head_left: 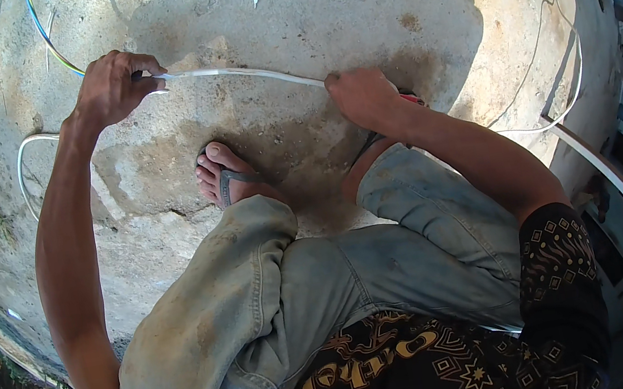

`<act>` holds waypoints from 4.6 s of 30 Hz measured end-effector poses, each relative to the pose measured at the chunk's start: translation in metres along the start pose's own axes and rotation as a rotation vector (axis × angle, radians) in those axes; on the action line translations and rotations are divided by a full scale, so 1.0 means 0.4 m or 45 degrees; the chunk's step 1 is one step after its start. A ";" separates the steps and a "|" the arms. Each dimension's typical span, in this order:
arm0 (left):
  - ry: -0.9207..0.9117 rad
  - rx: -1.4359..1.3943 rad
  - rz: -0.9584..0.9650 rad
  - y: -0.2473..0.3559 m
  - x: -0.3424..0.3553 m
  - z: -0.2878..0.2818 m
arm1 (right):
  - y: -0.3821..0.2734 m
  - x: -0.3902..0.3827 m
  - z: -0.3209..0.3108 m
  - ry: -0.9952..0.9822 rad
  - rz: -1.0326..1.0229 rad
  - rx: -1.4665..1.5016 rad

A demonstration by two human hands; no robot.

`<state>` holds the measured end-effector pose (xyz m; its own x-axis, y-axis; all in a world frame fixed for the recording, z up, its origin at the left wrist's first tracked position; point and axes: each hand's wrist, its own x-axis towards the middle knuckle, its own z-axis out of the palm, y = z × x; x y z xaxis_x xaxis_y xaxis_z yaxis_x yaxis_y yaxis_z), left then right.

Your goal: Stripping the outer insulation of a long white electrical cable using a utility knife.

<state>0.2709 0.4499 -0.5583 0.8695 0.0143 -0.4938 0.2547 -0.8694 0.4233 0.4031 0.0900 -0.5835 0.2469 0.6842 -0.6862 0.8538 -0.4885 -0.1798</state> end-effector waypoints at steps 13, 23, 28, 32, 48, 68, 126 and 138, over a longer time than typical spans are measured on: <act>-0.101 0.056 -0.061 0.006 0.029 -0.021 | 0.049 -0.048 0.058 -0.010 0.053 -0.002; -0.116 0.007 -0.060 -0.004 0.036 -0.014 | 0.075 -0.088 0.087 0.048 0.067 0.040; -0.088 -0.009 -0.034 -0.009 0.036 -0.012 | 0.088 -0.098 0.104 0.058 0.085 0.034; -0.081 -0.018 -0.028 0.005 0.041 -0.015 | 0.096 -0.116 0.100 0.049 0.102 0.039; 0.815 0.379 0.327 -0.009 -0.036 0.064 | 0.140 0.006 -0.112 -0.047 0.109 0.060; 0.850 -0.447 -0.113 0.130 -0.104 0.089 | -0.405 0.379 -0.468 0.233 -0.477 2.046; 0.435 -1.821 0.231 0.272 0.139 0.045 | -0.087 0.218 -0.574 0.858 -0.366 2.723; -0.108 -2.409 0.376 0.190 0.171 0.072 | -0.055 0.192 -0.552 0.500 -0.765 2.764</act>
<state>0.3375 0.3705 -0.5817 0.9600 -0.0832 -0.2673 0.2359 0.7544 0.6126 0.5047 0.2730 -0.4767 0.5166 0.8315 -0.2043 -0.6969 0.2697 -0.6645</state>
